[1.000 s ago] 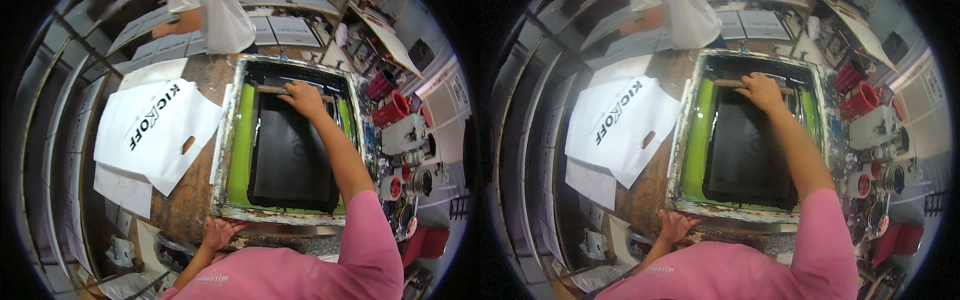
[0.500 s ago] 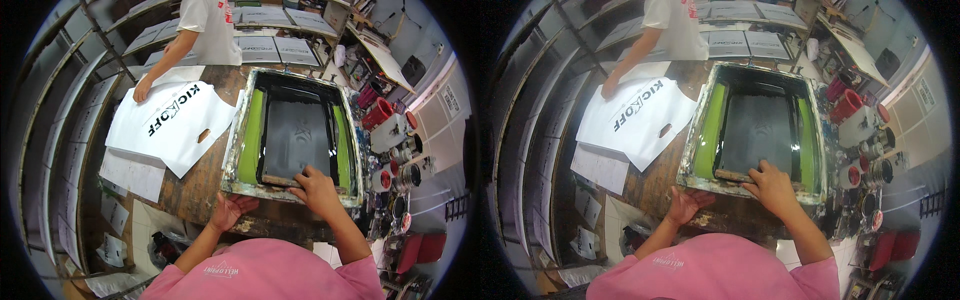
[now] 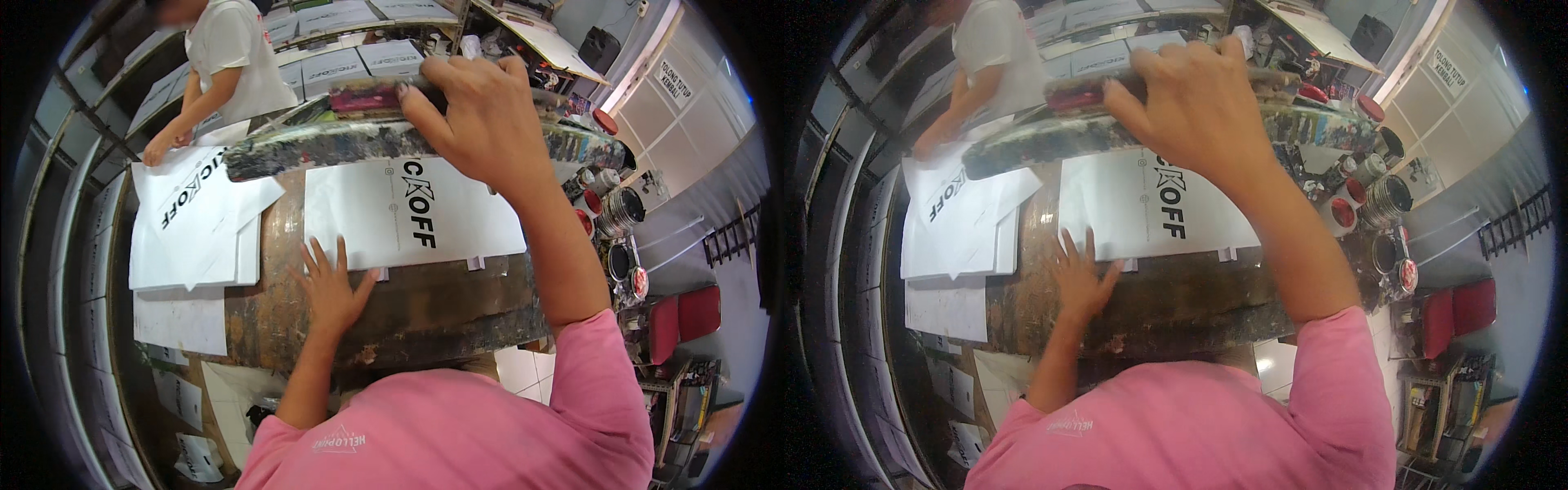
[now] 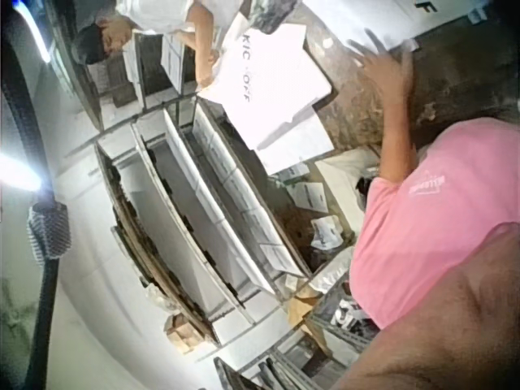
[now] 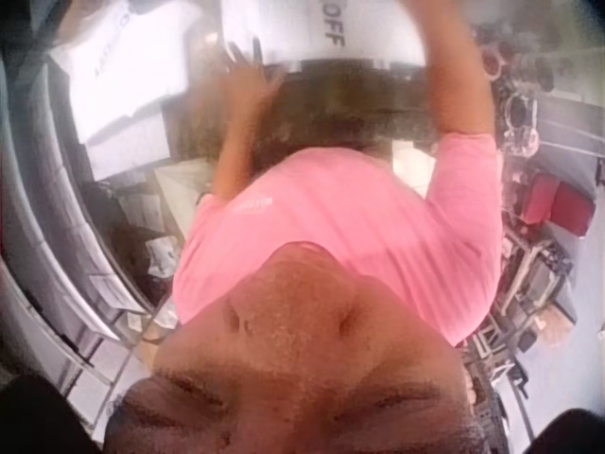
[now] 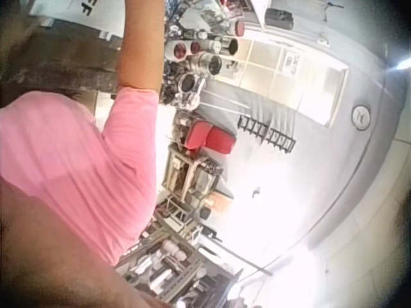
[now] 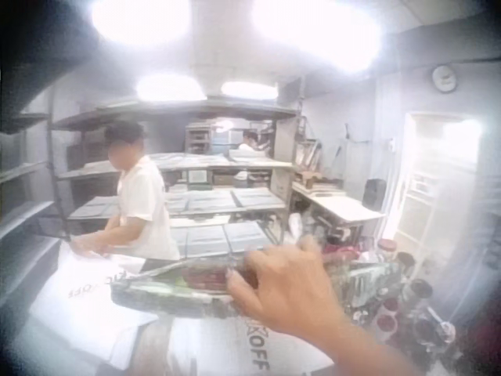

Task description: The person places white bags onto a printing surface, applies black ink through a screen using a squeegee, and lifts the screen to reveal the printed logo.

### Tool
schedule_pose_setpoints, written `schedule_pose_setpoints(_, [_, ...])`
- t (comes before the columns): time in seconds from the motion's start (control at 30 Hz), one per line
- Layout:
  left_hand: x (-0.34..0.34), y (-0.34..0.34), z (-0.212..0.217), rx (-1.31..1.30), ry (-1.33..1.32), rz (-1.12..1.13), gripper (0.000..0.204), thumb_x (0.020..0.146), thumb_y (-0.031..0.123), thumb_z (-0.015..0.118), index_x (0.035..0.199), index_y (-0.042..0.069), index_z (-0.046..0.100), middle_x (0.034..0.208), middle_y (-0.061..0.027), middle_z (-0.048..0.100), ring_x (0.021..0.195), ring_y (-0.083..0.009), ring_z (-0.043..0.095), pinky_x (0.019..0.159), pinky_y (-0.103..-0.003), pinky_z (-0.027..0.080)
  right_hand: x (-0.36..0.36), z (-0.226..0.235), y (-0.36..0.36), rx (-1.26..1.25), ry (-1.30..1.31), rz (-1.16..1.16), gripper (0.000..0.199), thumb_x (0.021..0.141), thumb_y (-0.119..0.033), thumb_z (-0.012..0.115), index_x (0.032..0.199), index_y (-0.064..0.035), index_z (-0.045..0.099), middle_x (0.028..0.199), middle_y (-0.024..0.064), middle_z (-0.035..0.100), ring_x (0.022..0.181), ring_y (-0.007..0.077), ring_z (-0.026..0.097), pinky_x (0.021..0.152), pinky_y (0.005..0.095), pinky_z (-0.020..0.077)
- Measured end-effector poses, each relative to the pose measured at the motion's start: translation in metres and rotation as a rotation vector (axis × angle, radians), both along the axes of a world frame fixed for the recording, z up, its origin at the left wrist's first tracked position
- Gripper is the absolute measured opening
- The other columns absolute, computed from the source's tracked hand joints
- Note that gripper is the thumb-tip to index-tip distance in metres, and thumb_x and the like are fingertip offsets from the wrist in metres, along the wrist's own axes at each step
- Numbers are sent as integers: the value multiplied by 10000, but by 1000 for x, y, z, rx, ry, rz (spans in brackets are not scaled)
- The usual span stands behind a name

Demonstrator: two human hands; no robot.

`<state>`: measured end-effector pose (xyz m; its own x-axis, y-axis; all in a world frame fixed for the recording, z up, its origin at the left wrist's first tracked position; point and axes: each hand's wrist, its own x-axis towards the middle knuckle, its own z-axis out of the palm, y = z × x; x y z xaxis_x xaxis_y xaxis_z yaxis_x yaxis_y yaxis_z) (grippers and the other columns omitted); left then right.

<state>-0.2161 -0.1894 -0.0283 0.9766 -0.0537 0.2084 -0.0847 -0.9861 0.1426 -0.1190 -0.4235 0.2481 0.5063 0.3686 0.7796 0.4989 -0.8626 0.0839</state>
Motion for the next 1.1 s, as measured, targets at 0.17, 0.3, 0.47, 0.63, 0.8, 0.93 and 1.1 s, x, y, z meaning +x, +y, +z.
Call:
schedule_pose_setpoints(0.17, [-9,-16,-13,16,132,38,1086,894,840,463,1635,62,309,1701,-292,151,1609,-406,15,1146,-753,-177,18,29,-1,-1,46,34,403,947,-403,609,891,-14,699,784,185,669,798,398,655,821,485,437])
schedule_pose_setpoints(0.3, [0,-19,3,-88,117,45,1048,891,793,543,1585,22,393,1640,-260,341,1583,-403,167,1193,-715,-89,23,53,11,66,219,-3,532,979,-444,450,686,-46,647,595,77,571,561,235,520,784,412,453])
schedule_pose_setpoints(0.47, [54,-28,47,-581,-226,-66,628,928,364,760,1398,-24,610,1389,-221,642,1283,-407,580,1084,-544,414,30,110,35,123,625,-357,532,958,-430,466,669,-25,653,577,93,556,560,233,533,665,401,482])
schedule_pose_setpoints(0.63, [67,-19,86,-1012,-215,205,436,946,30,692,1378,-13,647,1190,-168,729,827,-147,652,741,-299,556,30,101,24,35,516,-286,519,943,-415,478,656,-13,637,556,108,539,550,250,538,609,394,495])
schedule_pose_setpoints(0.8, [39,114,46,-1056,-292,278,560,906,-29,638,1462,15,584,1260,-142,686,722,-90,600,653,-261,547,25,83,68,-8,389,-495,477,932,-394,511,668,-19,642,567,131,564,560,277,556,697,422,507])
schedule_pose_setpoints(0.93, [52,199,69,-963,-261,261,698,805,-71,585,1496,8,532,1309,-155,663,727,-117,633,653,-270,557,20,96,4,137,504,-101,433,941,-397,558,771,-17,677,660,170,622,653,342,606,820,464,474])
schedule_pose_setpoints(1.1, [71,363,48,-665,-266,288,751,758,-81,570,1499,33,536,1355,-222,643,730,-217,675,683,-314,578,37,29,3,63,37,42,457,937,-437,596,825,-9,712,806,202,714,758,374,665,812,477,431])
